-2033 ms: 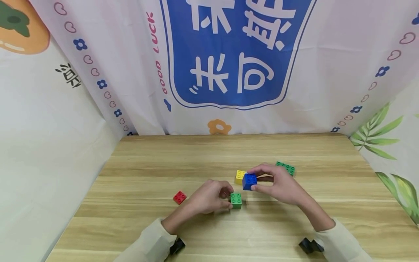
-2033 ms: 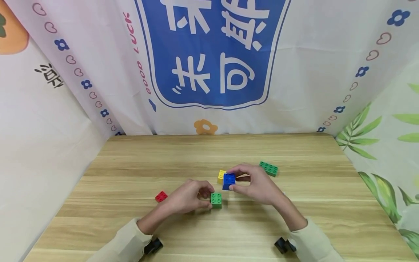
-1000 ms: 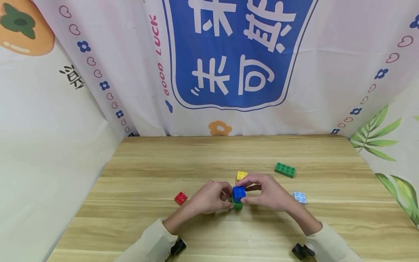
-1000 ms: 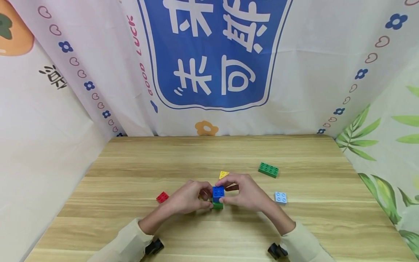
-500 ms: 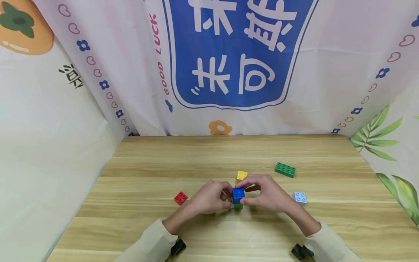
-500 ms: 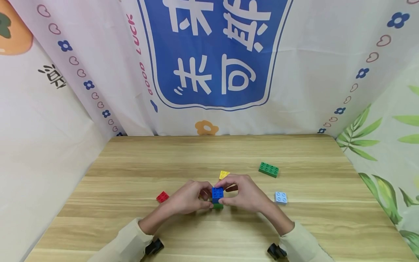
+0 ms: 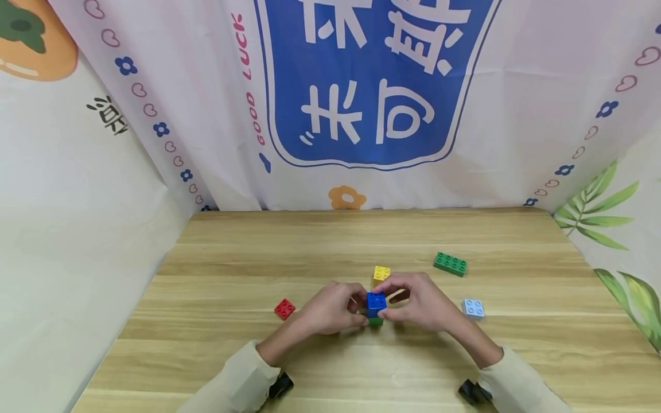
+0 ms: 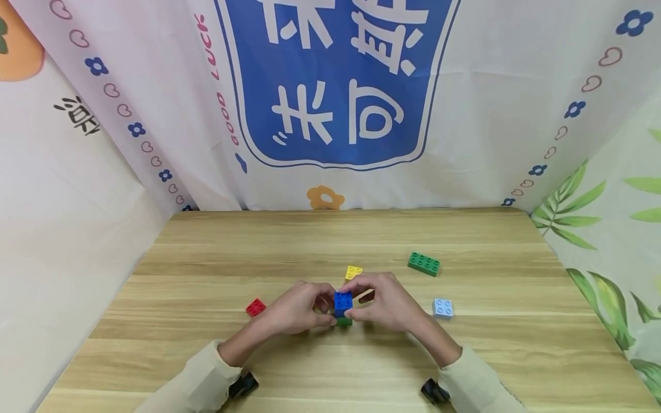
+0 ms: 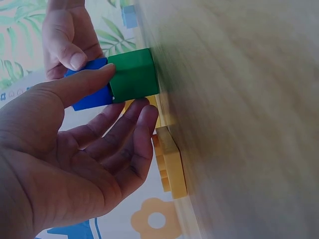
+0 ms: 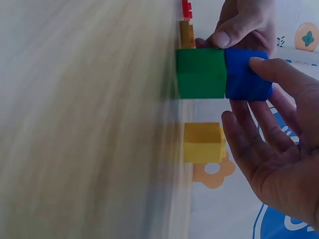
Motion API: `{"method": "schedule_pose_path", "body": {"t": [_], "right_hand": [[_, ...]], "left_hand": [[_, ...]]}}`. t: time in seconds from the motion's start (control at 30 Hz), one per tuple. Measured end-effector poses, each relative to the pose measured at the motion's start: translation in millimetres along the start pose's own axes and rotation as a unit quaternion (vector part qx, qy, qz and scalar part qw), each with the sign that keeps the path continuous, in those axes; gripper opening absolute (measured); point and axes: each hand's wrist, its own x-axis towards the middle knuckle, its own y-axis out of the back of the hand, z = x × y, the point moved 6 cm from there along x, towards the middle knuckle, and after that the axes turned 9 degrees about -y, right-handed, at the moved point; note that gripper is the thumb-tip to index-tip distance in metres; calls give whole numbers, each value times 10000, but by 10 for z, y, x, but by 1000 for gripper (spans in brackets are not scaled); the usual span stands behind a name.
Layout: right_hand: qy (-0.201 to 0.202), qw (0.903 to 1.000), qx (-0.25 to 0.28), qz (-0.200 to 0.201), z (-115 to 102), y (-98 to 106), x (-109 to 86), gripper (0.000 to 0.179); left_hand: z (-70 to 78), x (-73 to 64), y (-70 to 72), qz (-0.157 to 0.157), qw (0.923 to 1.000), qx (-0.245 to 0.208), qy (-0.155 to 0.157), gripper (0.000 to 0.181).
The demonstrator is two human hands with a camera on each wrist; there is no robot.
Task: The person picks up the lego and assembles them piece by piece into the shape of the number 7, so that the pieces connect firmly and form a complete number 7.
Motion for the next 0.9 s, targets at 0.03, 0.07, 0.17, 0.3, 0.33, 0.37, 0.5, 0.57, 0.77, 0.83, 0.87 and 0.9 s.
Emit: {"method": "schedule_pose_path", "body": {"t": [0.03, 0.07, 0.17, 0.3, 0.33, 0.37, 0.5, 0.57, 0.77, 0.83, 0.87, 0.9], "right_hand": [[20, 10000, -17, 28, -8, 0, -1, 33], [40, 10000, -34, 61, -13, -1, -1, 32], [136, 9997, -105, 163, -32, -4, -5, 31], [271, 9989, -169, 331, -51, -1, 4, 31], [289, 9988, -177, 366, -54, 1, 10, 31], [308, 9986, -184, 397, -55, 2, 17, 31], [255, 9980, -207, 538, -55, 7, 43, 31], [232, 9976, -245, 612, -58, 9, 54, 31], [44, 9968, -296, 740, -58, 10, 86, 31], [-51, 9967, -304, 747, -52, 10, 96, 31], [-109, 9967, -306, 748, -48, 10, 100, 31], [-173, 9966, -307, 747, -45, 10, 103, 31]], "left_hand": [[3, -1, 4, 3, 10000, 4, -19, 31], [7, -1, 7, 3, 10000, 5, -33, 31], [8, 1, 15, -6, 10000, -7, -9, 31], [1, 5, 37, 11, 10000, -50, 82, 30], [-5, 8, 42, 14, 9999, -69, 112, 30], [-8, 10, 48, 13, 9999, -97, 139, 29], [-31, 30, 69, 23, 9997, -188, 164, 28], [-40, 40, 84, 38, 9996, -233, 128, 27], [-67, 57, 118, 81, 9994, -316, 63, 26], [-71, 56, 123, 102, 9993, -353, 36, 26], [-69, 54, 126, 117, 9992, -369, 15, 27], [-66, 51, 128, 134, 9992, -389, -6, 27]]}}
